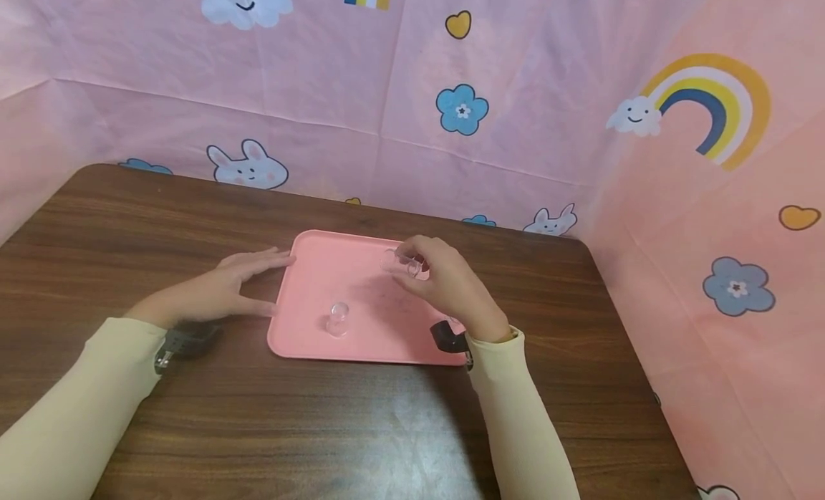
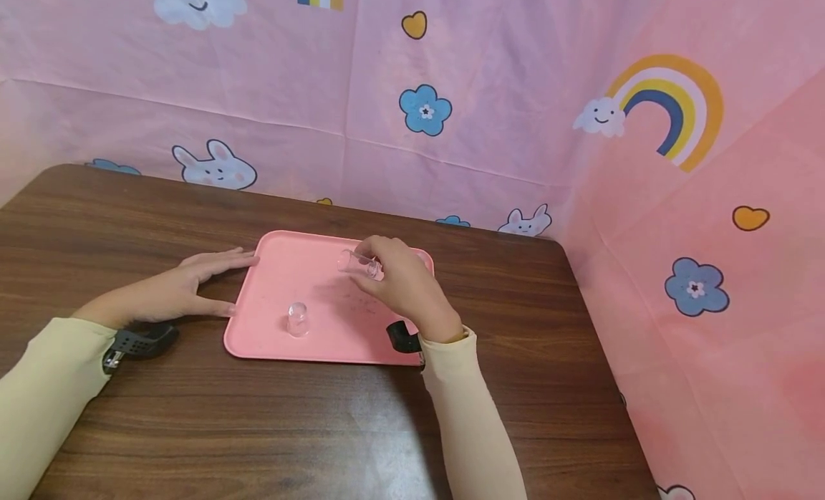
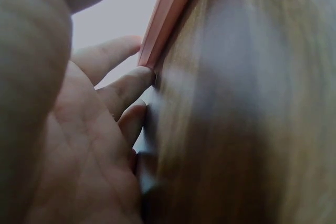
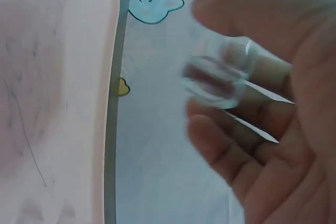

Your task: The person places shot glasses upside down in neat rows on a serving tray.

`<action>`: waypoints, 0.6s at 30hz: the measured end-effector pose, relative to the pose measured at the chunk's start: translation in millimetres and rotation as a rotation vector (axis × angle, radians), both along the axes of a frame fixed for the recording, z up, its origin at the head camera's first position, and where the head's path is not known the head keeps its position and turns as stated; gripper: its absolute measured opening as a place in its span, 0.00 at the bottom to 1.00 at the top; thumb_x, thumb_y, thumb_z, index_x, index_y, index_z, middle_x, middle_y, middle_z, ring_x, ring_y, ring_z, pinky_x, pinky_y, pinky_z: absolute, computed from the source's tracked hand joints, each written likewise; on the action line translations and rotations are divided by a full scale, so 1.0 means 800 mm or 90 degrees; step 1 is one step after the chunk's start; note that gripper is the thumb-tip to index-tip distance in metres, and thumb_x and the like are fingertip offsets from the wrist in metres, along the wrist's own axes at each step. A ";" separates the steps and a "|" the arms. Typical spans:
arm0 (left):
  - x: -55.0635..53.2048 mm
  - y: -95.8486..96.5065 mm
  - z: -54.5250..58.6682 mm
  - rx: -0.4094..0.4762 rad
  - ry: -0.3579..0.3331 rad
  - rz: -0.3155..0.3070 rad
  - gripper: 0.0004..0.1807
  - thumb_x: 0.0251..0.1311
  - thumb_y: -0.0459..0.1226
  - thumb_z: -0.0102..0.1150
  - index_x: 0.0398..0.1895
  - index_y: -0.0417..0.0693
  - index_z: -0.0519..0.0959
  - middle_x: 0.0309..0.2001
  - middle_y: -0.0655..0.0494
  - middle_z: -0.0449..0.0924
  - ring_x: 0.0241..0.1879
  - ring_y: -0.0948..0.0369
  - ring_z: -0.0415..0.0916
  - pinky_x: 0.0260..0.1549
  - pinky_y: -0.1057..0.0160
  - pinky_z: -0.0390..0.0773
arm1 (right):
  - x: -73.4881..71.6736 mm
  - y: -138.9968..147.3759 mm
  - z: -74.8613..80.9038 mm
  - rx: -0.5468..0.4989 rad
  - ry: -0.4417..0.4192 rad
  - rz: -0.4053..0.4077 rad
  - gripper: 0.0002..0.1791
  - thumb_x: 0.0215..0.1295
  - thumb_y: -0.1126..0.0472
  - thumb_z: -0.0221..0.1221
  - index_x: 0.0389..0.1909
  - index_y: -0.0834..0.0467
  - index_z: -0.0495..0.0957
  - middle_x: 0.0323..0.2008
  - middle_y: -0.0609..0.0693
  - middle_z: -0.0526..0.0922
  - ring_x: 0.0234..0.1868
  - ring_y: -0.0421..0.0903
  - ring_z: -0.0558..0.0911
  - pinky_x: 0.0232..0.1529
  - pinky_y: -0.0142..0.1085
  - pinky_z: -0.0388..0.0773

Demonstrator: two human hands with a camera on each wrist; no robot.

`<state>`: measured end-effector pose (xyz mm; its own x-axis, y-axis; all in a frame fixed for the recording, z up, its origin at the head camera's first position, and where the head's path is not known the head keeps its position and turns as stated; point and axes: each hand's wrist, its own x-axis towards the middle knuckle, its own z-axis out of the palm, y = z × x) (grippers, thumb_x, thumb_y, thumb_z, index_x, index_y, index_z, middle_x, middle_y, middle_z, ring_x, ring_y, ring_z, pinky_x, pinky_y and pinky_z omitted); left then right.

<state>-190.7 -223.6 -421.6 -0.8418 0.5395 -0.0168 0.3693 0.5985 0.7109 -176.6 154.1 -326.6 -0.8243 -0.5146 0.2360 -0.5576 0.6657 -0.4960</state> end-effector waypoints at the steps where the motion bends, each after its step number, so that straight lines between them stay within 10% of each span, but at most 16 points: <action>1: 0.000 0.000 0.000 -0.001 0.002 0.000 0.48 0.55 0.53 0.76 0.78 0.56 0.66 0.81 0.42 0.54 0.78 0.34 0.42 0.66 0.22 0.45 | 0.001 -0.002 0.000 -0.011 0.004 -0.004 0.17 0.64 0.60 0.72 0.49 0.58 0.78 0.40 0.48 0.82 0.40 0.44 0.77 0.45 0.37 0.78; 10: -0.001 -0.001 -0.001 -0.005 -0.010 0.011 0.48 0.55 0.53 0.76 0.79 0.59 0.65 0.81 0.43 0.53 0.79 0.34 0.41 0.67 0.21 0.44 | 0.003 -0.014 -0.003 0.030 0.100 0.009 0.15 0.62 0.53 0.74 0.41 0.51 0.78 0.34 0.40 0.83 0.36 0.39 0.80 0.40 0.35 0.78; 18: -0.001 0.001 0.002 0.001 0.012 -0.012 0.48 0.56 0.52 0.76 0.78 0.53 0.65 0.80 0.42 0.55 0.79 0.34 0.43 0.67 0.23 0.45 | -0.003 -0.011 -0.010 0.002 0.032 0.017 0.14 0.63 0.63 0.72 0.47 0.60 0.82 0.36 0.48 0.81 0.34 0.45 0.79 0.37 0.33 0.78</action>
<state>-191.1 -223.2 -420.0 -0.8319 0.5550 0.0002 0.3942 0.5906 0.7041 -178.8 145.2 -334.8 -0.7977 -0.5367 0.2752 -0.5990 0.6516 -0.4655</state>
